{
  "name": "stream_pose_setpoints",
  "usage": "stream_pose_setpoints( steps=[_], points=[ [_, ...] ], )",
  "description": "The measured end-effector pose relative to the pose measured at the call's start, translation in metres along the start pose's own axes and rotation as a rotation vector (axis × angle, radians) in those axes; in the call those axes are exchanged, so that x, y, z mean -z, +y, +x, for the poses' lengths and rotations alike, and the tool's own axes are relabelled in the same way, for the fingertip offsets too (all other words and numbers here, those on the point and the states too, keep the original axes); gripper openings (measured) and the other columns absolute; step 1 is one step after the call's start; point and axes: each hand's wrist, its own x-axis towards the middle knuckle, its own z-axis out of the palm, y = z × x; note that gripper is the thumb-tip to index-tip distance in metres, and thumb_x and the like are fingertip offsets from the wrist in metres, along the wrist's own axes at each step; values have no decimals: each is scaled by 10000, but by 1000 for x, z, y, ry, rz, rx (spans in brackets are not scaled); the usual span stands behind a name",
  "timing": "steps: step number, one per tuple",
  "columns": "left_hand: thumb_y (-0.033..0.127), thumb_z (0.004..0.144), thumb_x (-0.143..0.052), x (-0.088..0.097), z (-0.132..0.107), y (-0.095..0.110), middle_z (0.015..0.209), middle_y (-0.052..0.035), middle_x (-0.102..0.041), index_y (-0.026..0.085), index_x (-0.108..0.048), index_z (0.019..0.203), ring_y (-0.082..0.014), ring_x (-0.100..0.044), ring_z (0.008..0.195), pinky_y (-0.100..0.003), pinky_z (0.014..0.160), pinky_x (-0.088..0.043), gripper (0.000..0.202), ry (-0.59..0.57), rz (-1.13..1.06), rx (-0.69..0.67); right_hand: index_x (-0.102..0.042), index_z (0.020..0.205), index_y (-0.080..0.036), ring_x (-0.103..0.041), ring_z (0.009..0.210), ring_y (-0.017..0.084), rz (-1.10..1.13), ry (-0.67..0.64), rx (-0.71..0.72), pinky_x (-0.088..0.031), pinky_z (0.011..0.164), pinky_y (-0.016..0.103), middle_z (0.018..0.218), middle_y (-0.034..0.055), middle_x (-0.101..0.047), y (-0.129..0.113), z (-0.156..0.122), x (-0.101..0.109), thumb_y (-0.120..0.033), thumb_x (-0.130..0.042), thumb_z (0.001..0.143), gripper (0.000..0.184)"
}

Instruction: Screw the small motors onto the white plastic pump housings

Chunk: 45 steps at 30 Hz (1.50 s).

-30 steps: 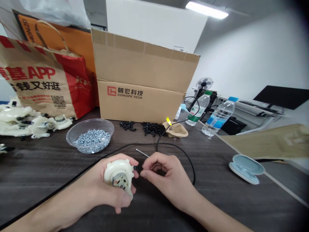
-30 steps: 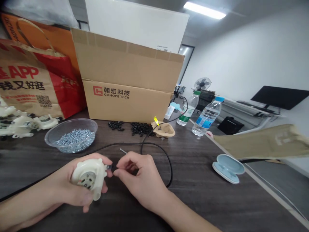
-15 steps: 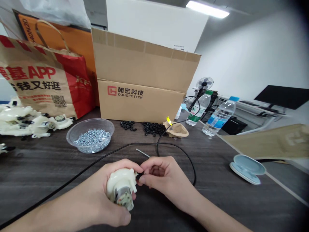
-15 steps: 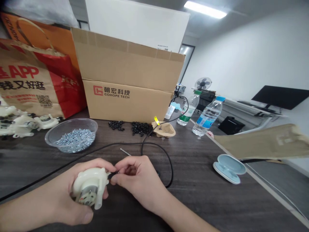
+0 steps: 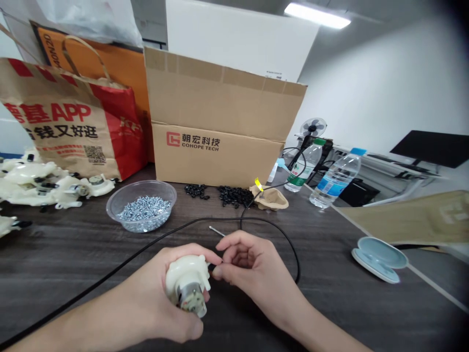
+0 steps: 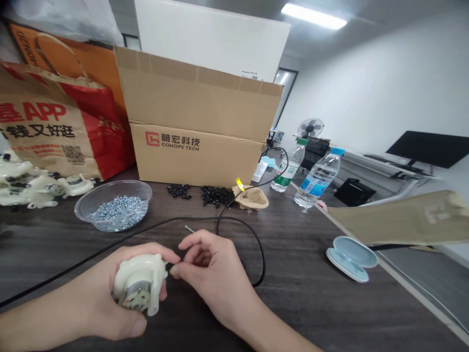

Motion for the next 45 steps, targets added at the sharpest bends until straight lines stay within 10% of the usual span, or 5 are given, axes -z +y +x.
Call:
stream_pose_setpoints(
  steps=[13, 26, 45],
  points=[
    [51, 598, -900, 15, 7, -20, 1176, -30, -698, 298, -605, 1279, -194, -694, 932, -255, 701, -561, 783, -76, -252, -178, -814, 810, -216, -680, 676, 141, -9, -72, 261, -529, 627, 240, 767, 14, -771, -10, -2, 14, -140, -793, 782, 84],
    [22, 603, -904, 6, 3, -16, 991, 18, -751, 287, -598, 1253, -140, -690, 839, -213, 679, -534, 765, -81, -337, -117, -823, 795, -229, -683, 705, 135, -60, -154, 383, -515, 660, 236, 765, -4, -762, -12, -3, 12, -60, -794, 813, 172],
    [36, 625, -698, -10, -4, 8, 1018, 45, -607, 371, -365, 1427, -116, -523, 760, -192, 582, -374, 931, 60, 12, 21, -691, 901, -202, -568, 719, 136, 43, -140, 85, -464, 691, 268, 783, -29, -649, -5, -2, 6, -197, -883, 737, 253]
  ],
)
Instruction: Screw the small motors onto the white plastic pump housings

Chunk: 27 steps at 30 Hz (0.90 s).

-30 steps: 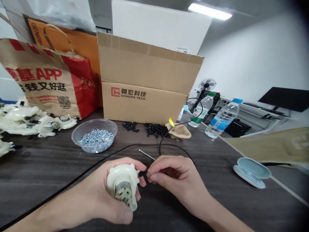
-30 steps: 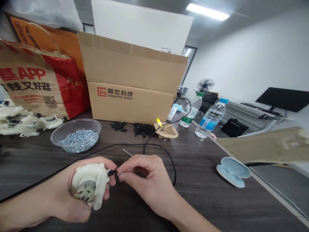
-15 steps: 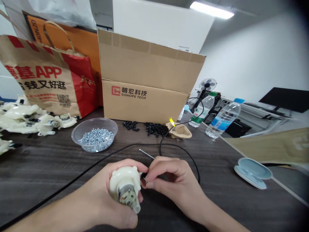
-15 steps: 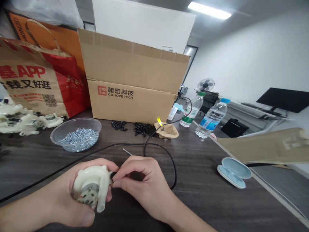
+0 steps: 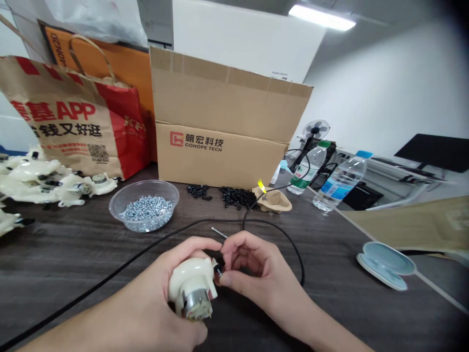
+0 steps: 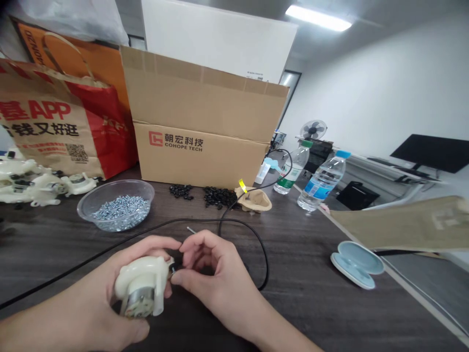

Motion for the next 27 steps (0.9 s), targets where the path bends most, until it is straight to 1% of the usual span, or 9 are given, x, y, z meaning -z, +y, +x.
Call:
stream_pose_setpoints(
  steps=[3, 6, 9, 11, 15, 16, 21, 24, 27],
  points=[
    [34, 632, -700, 0, -4, 0, 1092, 48, -603, 407, -294, 1482, -82, -506, 679, -172, 541, -383, 1013, 24, 13, 27, -764, 1006, -207, -550, 716, 142, -40, -54, 23, -454, 678, 281, 794, -14, -624, 0, 0, 3, -212, -834, 786, 231],
    [21, 646, -698, 2, -6, -1, 1129, 50, -625, 430, -241, 1512, -82, -529, 693, -158, 560, -429, 1061, 2, 49, 54, -812, 1013, -230, -550, 734, 148, -119, -114, 76, -449, 684, 289, 836, 4, -621, -1, -1, 7, -203, -791, 831, 186],
    [23, 661, -703, 5, -6, -6, 1140, 60, -632, 463, -230, 1515, -77, -531, 677, -145, 545, -436, 1071, -16, 57, 46, -816, 1023, -238, -561, 758, 151, -172, -152, 133, -451, 718, 295, 857, 7, -637, -3, -1, 9, -209, -782, 861, 169],
    [23, 661, -714, 6, -5, -11, 1155, 66, -629, 480, -250, 1508, -81, -555, 705, -141, 559, -449, 1069, -15, 64, 15, -813, 1018, -229, -563, 758, 148, -199, -168, 152, -450, 724, 292, 856, 3, -639, -5, -2, 9, -220, -783, 874, 147],
    [2, 649, -726, 4, -4, -19, 1227, 78, -624, 499, -336, 1470, -117, -625, 936, -159, 764, -499, 1037, 16, 106, -82, -808, 1013, -233, -573, 780, 150, -247, -172, 179, -450, 737, 286, 875, 3, -645, -10, -3, 7, -269, -777, 905, 118],
    [2, 646, -725, 4, -4, -19, 1235, 76, -625, 496, -354, 1462, -126, -630, 961, -171, 787, -500, 1023, 20, 110, -95, -805, 1021, -235, -573, 787, 152, -251, -165, 189, -451, 740, 286, 881, 4, -645, -10, -4, 7, -291, -772, 913, 126],
    [22, 606, -743, 0, -5, -14, 1170, 44, -645, 418, -455, 1420, -163, -640, 940, -220, 781, -493, 951, 55, 117, -179, -786, 1059, -244, -564, 805, 155, -265, -132, 252, -437, 727, 283, 890, 0, -627, -9, -8, 3, -336, -745, 941, 155],
    [25, 607, -732, -3, -5, -13, 1151, 49, -660, 408, -486, 1399, -153, -637, 904, -211, 743, -476, 913, 87, 79, -217, -779, 1057, -254, -570, 818, 152, -289, -138, 252, -430, 729, 279, 896, -8, -629, -9, -10, 2, -305, -725, 958, 124],
    [9, 598, -722, -6, -4, -14, 1075, 69, -673, 409, -502, 1384, -133, -629, 854, -191, 711, -456, 909, 81, 47, -247, -772, 1056, -249, -566, 823, 152, -305, -137, 258, -426, 726, 278, 904, -8, -629, -10, -11, 1, -286, -713, 965, 115]
  ],
)
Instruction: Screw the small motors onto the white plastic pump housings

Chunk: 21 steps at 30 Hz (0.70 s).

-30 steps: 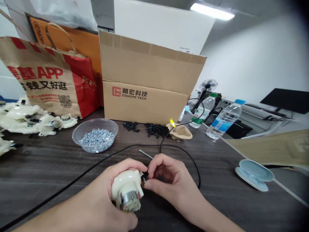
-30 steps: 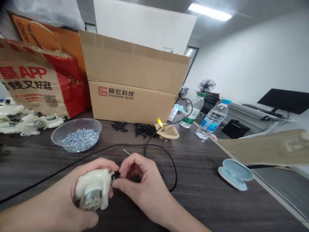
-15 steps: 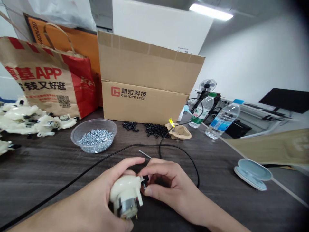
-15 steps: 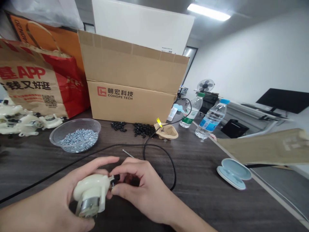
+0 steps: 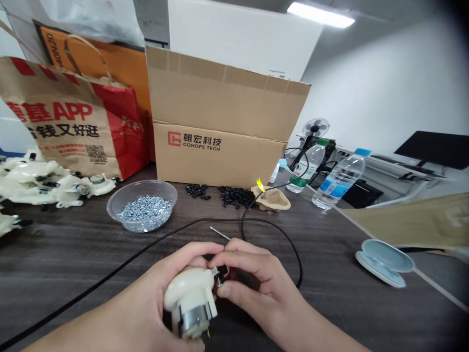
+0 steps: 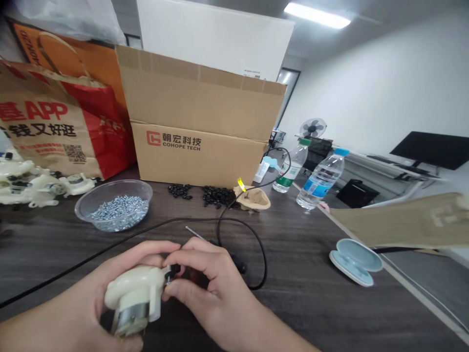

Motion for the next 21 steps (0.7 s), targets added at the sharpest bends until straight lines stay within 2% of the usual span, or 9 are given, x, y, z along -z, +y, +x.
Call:
stream_pose_setpoints(
  steps=[8, 13, 17, 21],
  points=[
    [1, 584, -744, -2, 1, 1, 1117, 72, -696, 406, -567, 1324, -120, -634, 838, -179, 725, -460, 862, 18, 3, -17, -778, 1003, -249, -559, 824, 150, 3, 11, 19, -422, 725, 273, 883, -10, -618, 0, -1, 0, -239, -707, 965, 81],
    [2, 579, -723, -1, 0, 4, 1130, 57, -685, 401, -543, 1359, -122, -629, 833, -176, 705, -464, 895, 41, -6, -2, -782, 1073, -274, -583, 824, 150, 103, 81, 34, -456, 748, 273, 903, -6, -661, 5, 1, -3, -163, -733, 922, 193],
    [-10, 587, -707, 0, -3, 5, 1111, 57, -680, 422, -550, 1359, -124, -624, 831, -186, 723, -467, 899, 43, 5, -25, -721, 1059, -247, -572, 756, 144, 235, 154, -98, -458, 715, 276, 817, -32, -634, 5, 2, -7, -160, -801, 830, 258],
    [11, 580, -733, 0, -2, 5, 924, 72, -670, 363, -677, 1177, -109, -562, 727, -181, 655, -427, 696, 22, 26, -6, -674, 993, -214, -565, 730, 143, 293, 160, -151, -456, 689, 276, 798, -31, -627, 2, 3, -7, -228, -864, 759, 302]
  ],
)
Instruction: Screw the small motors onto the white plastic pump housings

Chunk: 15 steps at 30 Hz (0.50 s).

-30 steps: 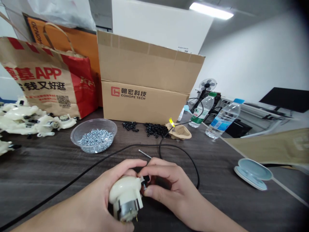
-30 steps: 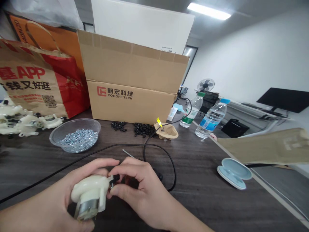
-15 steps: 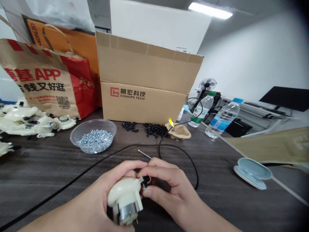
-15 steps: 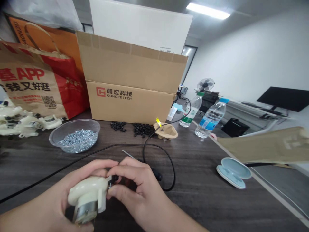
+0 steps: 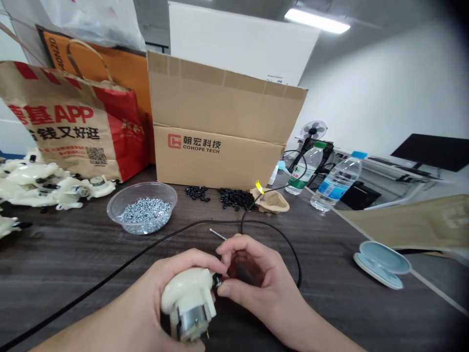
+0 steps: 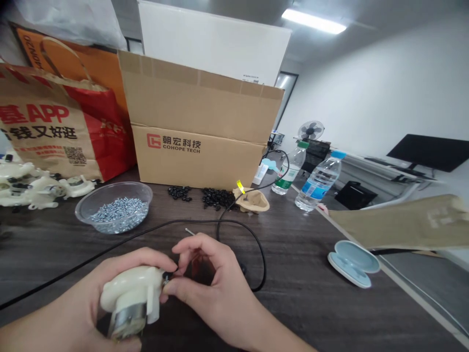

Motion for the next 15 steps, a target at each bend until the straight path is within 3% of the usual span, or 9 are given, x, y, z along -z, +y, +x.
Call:
stream_pose_setpoints(
  steps=[5, 9, 12, 15],
  points=[
    [15, 571, -725, 1, 2, 0, 888, 71, -648, 334, -667, 1181, -98, -519, 684, -176, 597, -384, 691, -31, -54, 70, -688, 941, -208, -565, 737, 148, -35, -17, 47, -455, 696, 285, 802, -25, -608, 1, 1, 0, -193, -824, 776, 215],
    [5, 581, -730, 5, 1, 3, 914, 76, -671, 339, -641, 1184, -102, -562, 721, -166, 621, -417, 695, -50, -81, 110, -684, 1038, -225, -567, 803, 160, -102, -9, 120, -458, 749, 290, 875, -12, -617, -4, 3, 11, -232, -816, 793, 278],
    [7, 622, -720, 9, 1, 5, 1000, 64, -681, 358, -588, 1237, -130, -612, 824, -183, 695, -466, 720, -62, -29, 148, -655, 950, -220, -540, 757, 157, -344, 67, 170, -440, 693, 280, 832, -10, -591, -13, 6, 30, -327, -686, 927, 114],
    [16, 649, -685, 12, 5, 8, 1010, 52, -661, 347, -571, 1253, -134, -592, 809, -201, 690, -466, 698, -40, 88, 126, -566, 780, -218, -486, 612, 154, -803, 83, 34, -375, 571, 283, 675, -30, -531, -15, 7, 49, -336, -606, 980, 235]
  ],
)
